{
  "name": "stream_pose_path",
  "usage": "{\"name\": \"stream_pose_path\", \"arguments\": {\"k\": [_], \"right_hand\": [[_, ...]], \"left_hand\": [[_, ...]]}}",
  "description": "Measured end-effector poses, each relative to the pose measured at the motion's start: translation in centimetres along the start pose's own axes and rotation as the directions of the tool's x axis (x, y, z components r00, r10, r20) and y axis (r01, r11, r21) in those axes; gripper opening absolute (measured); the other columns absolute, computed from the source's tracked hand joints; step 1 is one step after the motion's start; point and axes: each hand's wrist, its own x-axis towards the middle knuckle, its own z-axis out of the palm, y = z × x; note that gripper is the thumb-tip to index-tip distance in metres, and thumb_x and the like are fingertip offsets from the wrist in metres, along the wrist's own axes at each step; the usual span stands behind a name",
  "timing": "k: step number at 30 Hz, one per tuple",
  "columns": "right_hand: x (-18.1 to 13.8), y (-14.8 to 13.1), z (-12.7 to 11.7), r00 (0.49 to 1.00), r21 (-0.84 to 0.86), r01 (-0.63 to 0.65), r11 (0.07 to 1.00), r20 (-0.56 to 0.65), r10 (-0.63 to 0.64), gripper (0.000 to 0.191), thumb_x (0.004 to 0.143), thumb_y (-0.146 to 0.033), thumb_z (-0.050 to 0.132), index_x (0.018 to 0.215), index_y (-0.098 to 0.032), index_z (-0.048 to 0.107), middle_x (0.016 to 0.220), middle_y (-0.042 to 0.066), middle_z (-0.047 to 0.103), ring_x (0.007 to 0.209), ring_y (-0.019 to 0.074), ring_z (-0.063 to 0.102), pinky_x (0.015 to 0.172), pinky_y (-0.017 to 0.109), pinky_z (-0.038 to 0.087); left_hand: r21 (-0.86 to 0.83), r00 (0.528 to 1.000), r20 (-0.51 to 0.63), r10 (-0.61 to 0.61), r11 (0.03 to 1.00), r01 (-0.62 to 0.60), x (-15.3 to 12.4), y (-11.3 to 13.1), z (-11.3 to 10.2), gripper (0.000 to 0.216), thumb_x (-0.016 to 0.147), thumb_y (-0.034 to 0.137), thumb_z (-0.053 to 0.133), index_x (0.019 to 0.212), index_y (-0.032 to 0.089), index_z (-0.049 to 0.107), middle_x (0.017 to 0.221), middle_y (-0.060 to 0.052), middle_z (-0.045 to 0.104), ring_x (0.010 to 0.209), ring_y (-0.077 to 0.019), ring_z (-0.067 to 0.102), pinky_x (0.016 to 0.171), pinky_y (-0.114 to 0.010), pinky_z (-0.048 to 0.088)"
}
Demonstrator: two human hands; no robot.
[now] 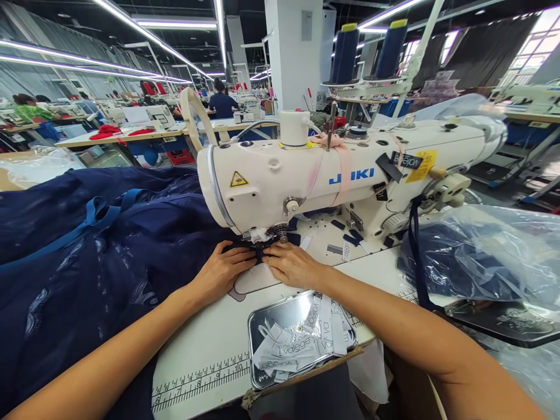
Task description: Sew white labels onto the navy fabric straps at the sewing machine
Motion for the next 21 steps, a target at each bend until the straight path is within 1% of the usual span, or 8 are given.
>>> {"name": "stream_pose_path", "arguments": {"k": [4, 7, 11, 15, 18, 21], "right_hand": [[0.1, -0.1, 0.0, 1.0, -0.027, -0.008, 1.0, 0.028, 0.009, 0.03, 0.086, -0.019, 0.042, 0.105, -0.007, 0.062, 0.109, 0.013, 0.061, 0.103, 0.0228, 0.054, 0.091, 0.039, 0.046], [0.0, -0.2, 0.0, 0.995, -0.037, -0.053, 0.998, 0.082, 0.056, 0.034, 0.084, -0.022, 0.046, 0.11, -0.005, 0.059, 0.116, 0.015, 0.057, 0.109, 0.0253, 0.05, 0.094, 0.041, 0.043], [0.1, -0.2, -0.1, 0.974, -0.026, -0.135, 0.99, 0.182, 0.138, 0.04, 0.084, -0.027, 0.047, 0.118, -0.006, 0.053, 0.125, 0.014, 0.051, 0.116, 0.0269, 0.044, 0.096, 0.045, 0.038], [0.4, -0.1, -0.4, 0.949, -0.012, -0.191, 0.981, 0.255, 0.188, 0.044, 0.084, -0.03, 0.047, 0.122, -0.007, 0.049, 0.129, 0.014, 0.046, 0.12, 0.0265, 0.04, 0.099, 0.047, 0.033], [0.6, 0.2, -0.4, 0.936, -0.004, -0.219, 0.976, 0.282, 0.211, 0.045, 0.084, -0.031, 0.047, 0.123, -0.007, 0.048, 0.131, 0.014, 0.044, 0.122, 0.026, 0.038, 0.101, 0.047, 0.03], [0.8, 0.6, -0.2, 0.932, 0.001, -0.238, 0.971, 0.281, 0.228, 0.045, 0.085, -0.03, 0.046, 0.124, -0.008, 0.047, 0.13, 0.014, 0.045, 0.121, 0.0256, 0.04, 0.1, 0.047, 0.03]], "left_hand": [[0.005, 1.0, 0.011, -0.015, 1.0, 0.015, 0.1, -0.3, 0.1, 0.033, 0.079, 0.006, 0.042, 0.103, 0.018, 0.061, 0.112, -0.009, 0.061, 0.104, -0.0237, 0.054, 0.091, -0.049, 0.029], [0.016, 1.0, 0.013, -0.023, 1.0, 0.023, 0.3, -0.6, 0.2, 0.034, 0.077, 0.004, 0.045, 0.103, 0.018, 0.061, 0.113, -0.009, 0.061, 0.105, -0.0236, 0.054, 0.092, -0.048, 0.029], [0.033, 0.999, 0.019, -0.036, 0.999, 0.035, 0.5, -0.9, 0.2, 0.035, 0.076, 0.003, 0.045, 0.103, 0.019, 0.061, 0.113, -0.008, 0.061, 0.106, -0.0226, 0.054, 0.092, -0.047, 0.029], [0.047, 0.998, 0.021, -0.054, 0.997, 0.053, 0.8, -1.1, 0.3, 0.037, 0.076, 0.002, 0.044, 0.104, 0.019, 0.06, 0.114, -0.007, 0.061, 0.107, -0.0218, 0.053, 0.091, -0.045, 0.029], [0.055, 0.997, 0.024, -0.068, 0.996, 0.067, 1.0, -1.2, 0.3, 0.037, 0.076, 0.002, 0.043, 0.104, 0.019, 0.06, 0.114, -0.006, 0.06, 0.106, -0.0213, 0.053, 0.091, -0.044, 0.03], [0.074, 0.996, 0.027, -0.086, 0.994, 0.083, 1.1, -1.4, 0.4, 0.036, 0.078, 0.003, 0.042, 0.105, 0.019, 0.06, 0.114, -0.005, 0.06, 0.105, -0.0211, 0.053, 0.09, -0.044, 0.031]]}}
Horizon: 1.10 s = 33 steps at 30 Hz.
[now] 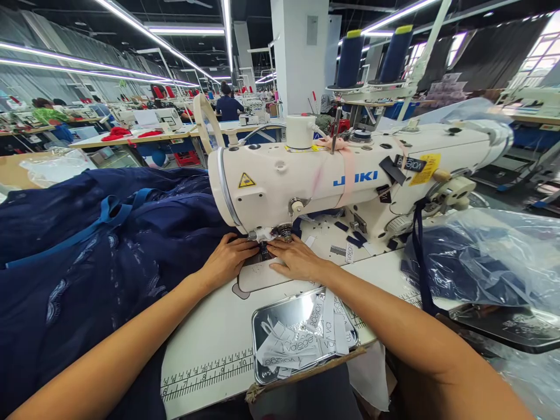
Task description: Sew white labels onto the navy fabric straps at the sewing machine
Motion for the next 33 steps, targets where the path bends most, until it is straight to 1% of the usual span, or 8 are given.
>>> {"name": "stream_pose_path", "arguments": {"k": [6, 10, 13, 15, 19, 22, 27, 33], "right_hand": [[0.5, 0.3, 0.3, 0.997, -0.047, -0.055, 0.997, -0.053, 0.052, 0.042, 0.086, -0.03, 0.044, 0.122, -0.009, 0.048, 0.118, 0.014, 0.055, 0.11, 0.0246, 0.049, 0.092, 0.039, 0.039], [0.8, -0.2, -0.3, 0.994, -0.172, -0.112, 0.979, -0.02, 0.11, 0.047, 0.087, -0.039, 0.043, 0.123, -0.009, 0.047, 0.115, 0.017, 0.056, 0.106, 0.028, 0.05, 0.086, 0.04, 0.041], [0.6, -0.7, -1.0, 0.996, -0.254, -0.078, 0.964, 0.019, 0.085, 0.051, 0.085, -0.046, 0.043, 0.118, -0.008, 0.051, 0.11, 0.019, 0.056, 0.106, 0.0299, 0.048, 0.089, 0.043, 0.037], [0.4, -1.0, -1.5, 0.998, -0.279, -0.043, 0.959, 0.029, 0.053, 0.05, 0.084, -0.047, 0.044, 0.111, -0.006, 0.056, 0.108, 0.019, 0.057, 0.107, 0.0304, 0.047, 0.09, 0.044, 0.035], [-0.4, -1.4, -2.1, 0.998, -0.267, -0.01, 0.964, 0.064, 0.028, 0.035, 0.082, -0.035, 0.05, 0.098, -0.006, 0.061, 0.102, 0.018, 0.057, 0.099, 0.0281, 0.05, 0.086, 0.039, 0.04], [-0.7, -1.5, -2.3, 0.993, -0.236, -0.012, 0.972, 0.108, 0.039, 0.027, 0.08, -0.02, 0.048, 0.099, -0.006, 0.061, 0.101, 0.016, 0.057, 0.095, 0.0263, 0.052, 0.08, 0.036, 0.044], [-0.7, -1.1, -2.7, 0.979, -0.199, 0.013, 0.98, 0.2, 0.027, 0.039, 0.074, -0.012, 0.05, 0.111, -0.005, 0.057, 0.113, 0.017, 0.054, 0.101, 0.0264, 0.052, 0.083, 0.035, 0.045], [-0.6, -0.4, -1.9, 0.986, -0.253, 0.119, 0.96, 0.142, -0.085, 0.038, 0.077, -0.002, 0.042, 0.111, -0.004, 0.057, 0.124, 0.018, 0.05, 0.108, 0.025, 0.051, 0.091, 0.036, 0.042]], "left_hand": [[0.187, 0.997, -0.071, -0.037, 0.981, 0.05, -0.2, 1.4, -0.4, 0.023, 0.081, 0.007, 0.044, 0.09, 0.015, 0.064, 0.107, -0.009, 0.062, 0.103, -0.0234, 0.051, 0.088, -0.042, 0.033], [0.332, 0.983, -0.057, -0.175, 0.925, 0.184, -0.5, 3.7, -0.9, 0.019, 0.079, 0.007, 0.046, 0.076, 0.01, 0.065, 0.083, -0.013, 0.062, 0.082, -0.0252, 0.055, 0.071, -0.039, 0.037], [0.352, 0.958, 0.004, -0.287, 0.897, 0.267, -0.3, 4.6, -1.1, 0.021, 0.078, 0.005, 0.045, 0.084, 0.007, 0.065, 0.07, -0.013, 0.059, 0.069, -0.0236, 0.054, 0.067, -0.039, 0.035], [0.346, 0.947, -0.015, -0.322, 0.887, 0.307, -0.1, 4.4, -1.0, 0.024, 0.079, 0.009, 0.045, 0.096, 0.008, 0.063, 0.077, -0.014, 0.061, 0.076, -0.0261, 0.054, 0.073, -0.043, 0.035], [0.28, 0.956, -0.05, -0.288, 0.915, 0.29, 0.3, 2.9, -0.8, 0.028, 0.083, 0.019, 0.044, 0.107, 0.017, 0.059, 0.098, -0.013, 0.061, 0.097, -0.03, 0.05, 0.084, -0.053, 0.03], [0.252, 0.971, -0.002, -0.239, 0.94, 0.231, 0.5, 1.9, -0.8, 0.028, 0.083, 0.02, 0.044, 0.106, 0.02, 0.059, 0.099, -0.012, 0.061, 0.098, -0.0292, 0.049, 0.084, -0.053, 0.031], [0.234, 0.978, 0.053, -0.202, 0.955, 0.184, 0.9, 1.2, -0.9, 0.027, 0.082, 0.02, 0.044, 0.103, 0.019, 0.059, 0.097, -0.011, 0.061, 0.098, -0.0284, 0.049, 0.082, -0.05, 0.035], [0.219, 0.983, 0.045, -0.175, 0.962, 0.162, 0.9, 1.1, -1.0, 0.027, 0.081, 0.018, 0.043, 0.102, 0.018, 0.059, 0.098, -0.012, 0.061, 0.098, -0.0285, 0.049, 0.082, -0.049, 0.035]]}}
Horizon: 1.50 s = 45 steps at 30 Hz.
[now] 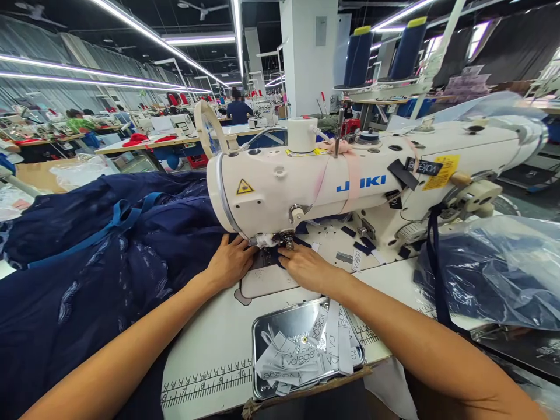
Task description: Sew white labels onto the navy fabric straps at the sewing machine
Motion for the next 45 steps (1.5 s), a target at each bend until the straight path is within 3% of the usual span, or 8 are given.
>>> {"name": "stream_pose_path", "arguments": {"k": [4, 14, 31, 45], "right_hand": [[0.3, -0.4, 0.5, 0.998, -0.052, 0.028, 0.998, -0.058, -0.031, 0.031, 0.079, -0.003, 0.041, 0.102, -0.005, 0.062, 0.115, 0.019, 0.057, 0.097, 0.0247, 0.057, 0.082, 0.036, 0.047], [0.4, -1.3, 0.5, 0.998, -0.131, 0.026, 0.991, -0.057, -0.033, 0.03, 0.079, -0.003, 0.041, 0.1, -0.007, 0.062, 0.108, 0.015, 0.06, 0.099, 0.0242, 0.054, 0.086, 0.035, 0.045], [1.3, -2.7, 1.1, 0.992, -0.156, -0.108, 0.982, -0.076, 0.097, 0.032, 0.078, 0.0, 0.039, 0.101, -0.004, 0.062, 0.11, 0.019, 0.058, 0.098, 0.0263, 0.053, 0.087, 0.038, 0.044], [1.0, -0.7, 1.4, 0.985, -0.12, -0.066, 0.991, -0.164, 0.045, 0.031, 0.081, -0.005, 0.041, 0.104, -0.008, 0.061, 0.115, 0.014, 0.058, 0.096, 0.0237, 0.055, 0.08, 0.036, 0.046]], "left_hand": [[-0.008, 1.0, -0.009, 0.002, 1.0, -0.002, 0.0, 0.0, 0.1, 0.027, 0.08, 0.018, 0.043, 0.1, 0.018, 0.06, 0.099, -0.011, 0.06, 0.099, -0.0282, 0.048, 0.083, -0.049, 0.034], [-0.005, 1.0, -0.024, -0.002, 1.0, 0.002, 0.1, 0.0, 0.3, 0.026, 0.08, 0.019, 0.043, 0.101, 0.018, 0.059, 0.099, -0.011, 0.061, 0.097, -0.0279, 0.049, 0.083, -0.048, 0.032], [-0.018, 0.998, -0.061, -0.028, 0.999, 0.027, 0.8, -0.1, 1.3, 0.025, 0.08, 0.018, 0.042, 0.097, 0.018, 0.06, 0.099, -0.011, 0.061, 0.099, -0.0285, 0.048, 0.084, -0.049, 0.032], [-0.014, 0.998, -0.053, -0.023, 1.0, 0.022, 0.6, 0.0, 0.9, 0.027, 0.08, 0.017, 0.041, 0.098, 0.017, 0.06, 0.094, -0.011, 0.062, 0.097, -0.0291, 0.048, 0.082, -0.05, 0.032]]}}
